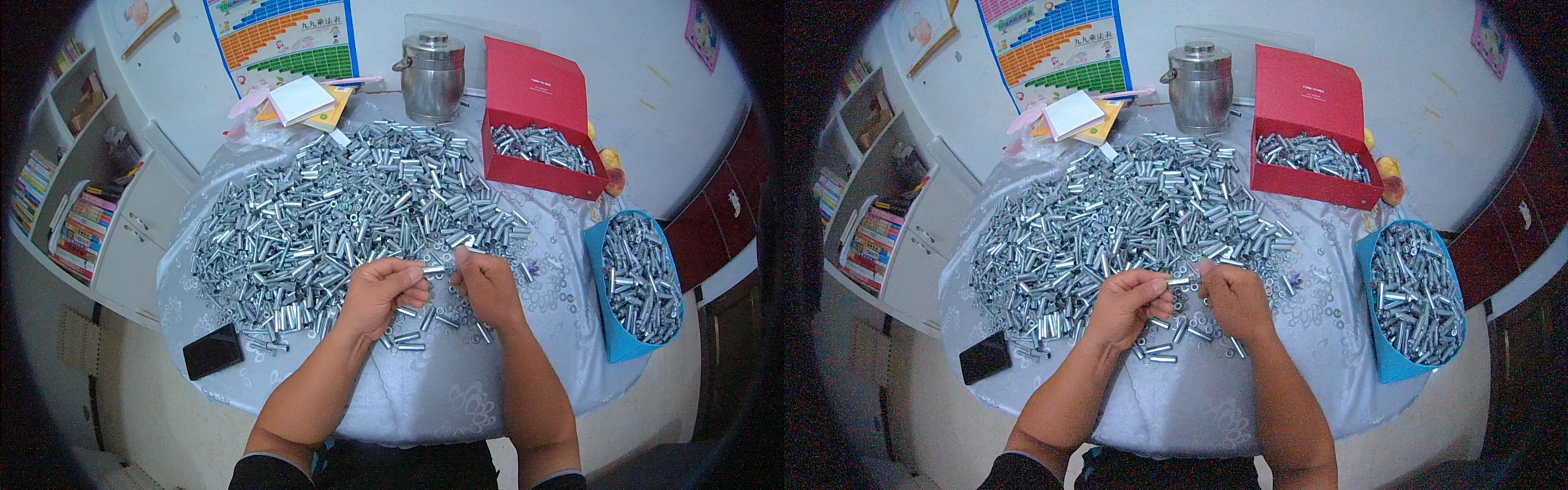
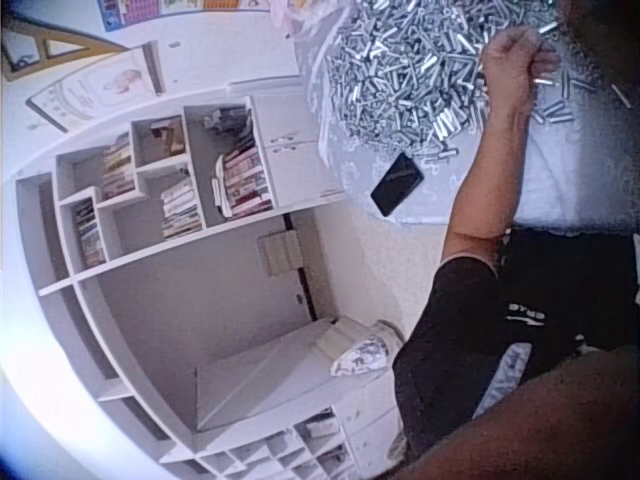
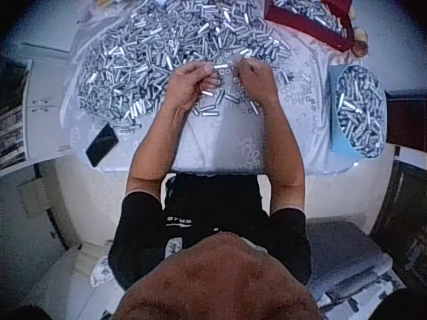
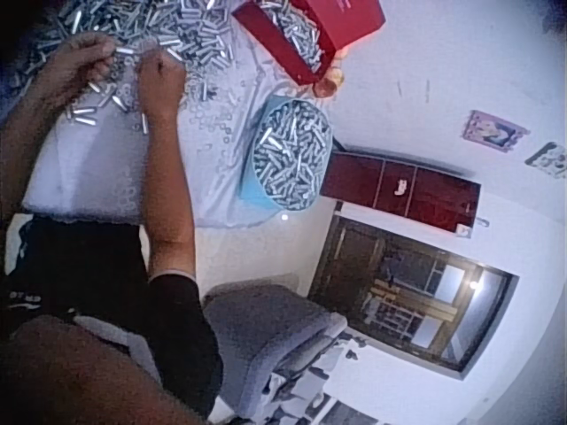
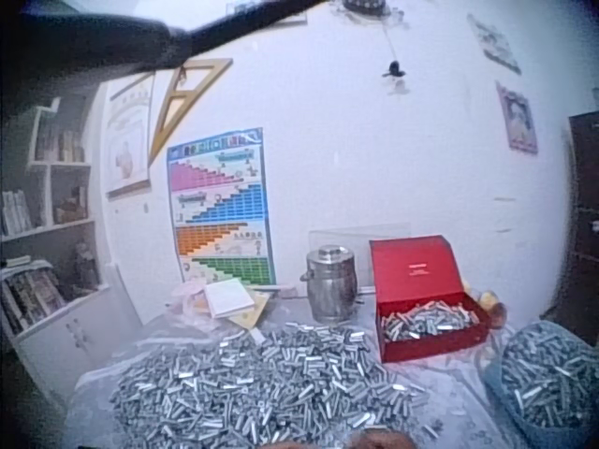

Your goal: The person repeatedly picks up a metal bolt and a washer from a large pile on the table, threads the washer onto the bolt, and places the assembled unit into a blue container. The person continues this repetitive assembly process throughout the clip.

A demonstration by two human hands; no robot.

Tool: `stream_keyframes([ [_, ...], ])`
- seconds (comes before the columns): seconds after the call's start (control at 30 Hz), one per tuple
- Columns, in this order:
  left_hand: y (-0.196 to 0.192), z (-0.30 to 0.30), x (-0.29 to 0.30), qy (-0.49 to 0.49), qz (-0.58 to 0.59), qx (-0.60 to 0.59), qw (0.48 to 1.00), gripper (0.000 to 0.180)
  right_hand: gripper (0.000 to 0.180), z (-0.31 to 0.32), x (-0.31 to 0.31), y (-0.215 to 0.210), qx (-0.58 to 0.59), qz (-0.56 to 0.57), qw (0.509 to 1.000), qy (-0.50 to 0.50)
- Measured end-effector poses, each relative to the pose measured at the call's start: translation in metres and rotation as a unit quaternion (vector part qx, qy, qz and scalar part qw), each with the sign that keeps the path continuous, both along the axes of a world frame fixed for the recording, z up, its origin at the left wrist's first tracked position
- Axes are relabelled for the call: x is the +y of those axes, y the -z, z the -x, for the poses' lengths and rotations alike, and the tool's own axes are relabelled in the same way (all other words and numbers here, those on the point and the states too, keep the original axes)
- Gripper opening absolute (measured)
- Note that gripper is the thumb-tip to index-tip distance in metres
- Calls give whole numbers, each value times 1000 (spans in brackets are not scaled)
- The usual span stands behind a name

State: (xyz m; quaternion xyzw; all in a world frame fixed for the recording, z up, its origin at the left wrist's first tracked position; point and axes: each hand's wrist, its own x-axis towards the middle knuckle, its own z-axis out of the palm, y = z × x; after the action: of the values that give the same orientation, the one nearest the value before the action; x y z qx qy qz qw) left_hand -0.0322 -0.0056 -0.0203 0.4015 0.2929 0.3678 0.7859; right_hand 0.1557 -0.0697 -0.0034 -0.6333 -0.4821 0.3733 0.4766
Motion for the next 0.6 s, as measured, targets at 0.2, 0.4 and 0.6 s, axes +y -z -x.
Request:
stream_keyframes([
  [0.2, 2, -1, 0, -17, 1, 4, 1000, 17, 27, 6, 2, 1, 55, -53, 997, -11],
  [0.4, 0, -2, -1, -23, 8, 4, 1000, 17, 24, 8, 3, 2, 99, -24, 995, -3],
  [0.6, 0, -1, 0, -31, 9, -1, 999, 15, 25, 6, 2, 6, 57, 25, 998, -21],
])
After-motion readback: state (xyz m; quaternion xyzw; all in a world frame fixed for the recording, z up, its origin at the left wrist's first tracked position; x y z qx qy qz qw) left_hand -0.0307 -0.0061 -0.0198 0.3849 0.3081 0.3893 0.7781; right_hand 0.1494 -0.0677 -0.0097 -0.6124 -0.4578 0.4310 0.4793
